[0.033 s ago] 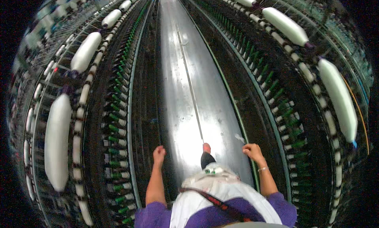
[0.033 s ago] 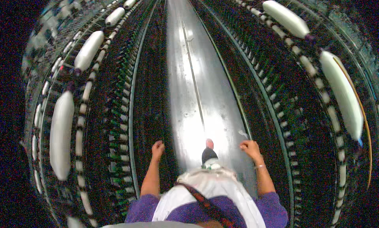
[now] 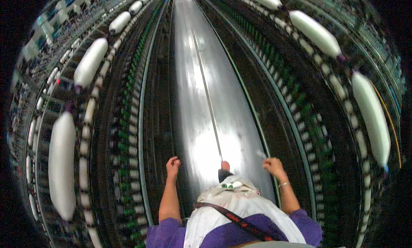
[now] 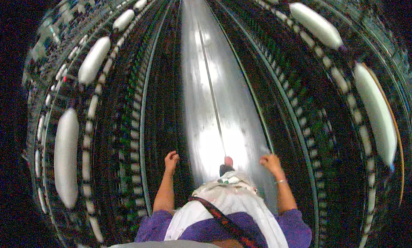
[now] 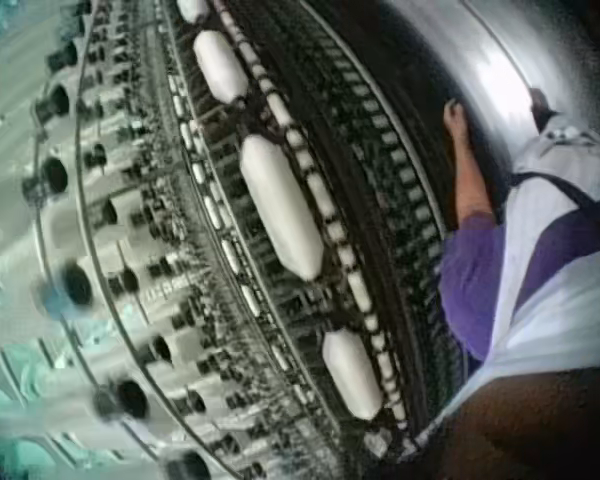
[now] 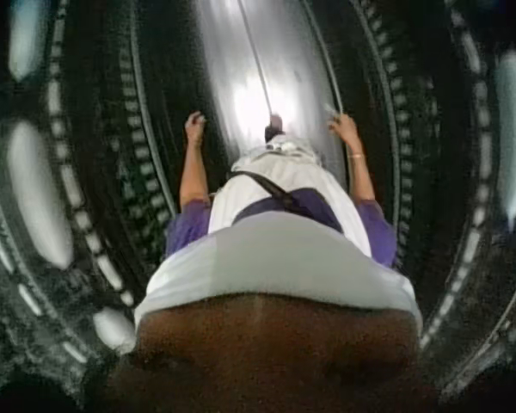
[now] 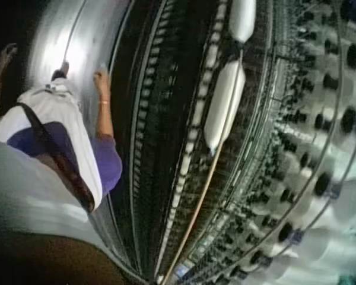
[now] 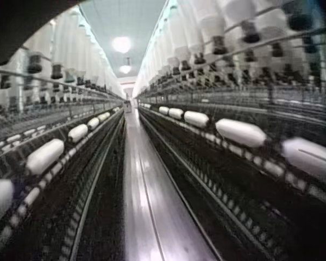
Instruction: The person repairs a textile spinning machine by replacing empty bobbins with full ones and threading the yarn through the machine's guides. They use a green tool to assist with threading and secure the yarn to the bobbin.
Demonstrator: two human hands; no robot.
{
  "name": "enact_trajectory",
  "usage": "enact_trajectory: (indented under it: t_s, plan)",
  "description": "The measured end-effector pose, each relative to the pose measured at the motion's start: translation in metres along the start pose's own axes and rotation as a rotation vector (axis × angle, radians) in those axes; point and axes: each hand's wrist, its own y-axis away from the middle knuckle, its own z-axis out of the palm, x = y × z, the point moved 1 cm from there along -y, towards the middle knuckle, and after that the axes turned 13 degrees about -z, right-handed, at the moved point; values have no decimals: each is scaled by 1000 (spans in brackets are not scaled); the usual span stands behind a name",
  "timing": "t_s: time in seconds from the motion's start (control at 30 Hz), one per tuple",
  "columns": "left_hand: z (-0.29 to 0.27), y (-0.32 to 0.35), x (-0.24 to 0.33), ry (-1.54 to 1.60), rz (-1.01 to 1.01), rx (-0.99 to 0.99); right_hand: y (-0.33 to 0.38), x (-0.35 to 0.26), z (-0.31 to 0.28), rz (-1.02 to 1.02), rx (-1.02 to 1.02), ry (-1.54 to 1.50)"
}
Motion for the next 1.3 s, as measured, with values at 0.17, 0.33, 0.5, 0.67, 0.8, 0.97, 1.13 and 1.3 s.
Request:
enact_trajectory:
  t_s: [0.17, 0.33, 0.5, 0.67, 0.8, 0.97, 1.13, 1.3]
  plan:
    - [35, -128, 25, -161, -530, -97, -266, -62, 14, -241, -141, 138]
    - [33, -161, -22, -1275, 271, 184, -523, -182, 11, -669, -260, 109]
    - [39, -305, 6, -941, -645, -84, -736, -210, 16, -649, -222, 157]
    - [41, -594, 125, -827, -589, -73, -913, -152, 5, -323, -388, 282]
    - [69, -867, 256, -85, -581, -73, -1017, -90, -24, -113, -284, 269]
    - [190, -1143, 398, 279, -227, -35, -1215, -25, -56, 12, -416, 384]
    - [250, -1249, 441, 143, -363, -236, -1475, -76, -76, -153, -479, 448]
    - [265, -1287, 402, -169, -843, -14, -1759, -194, -105, -531, -197, 105]
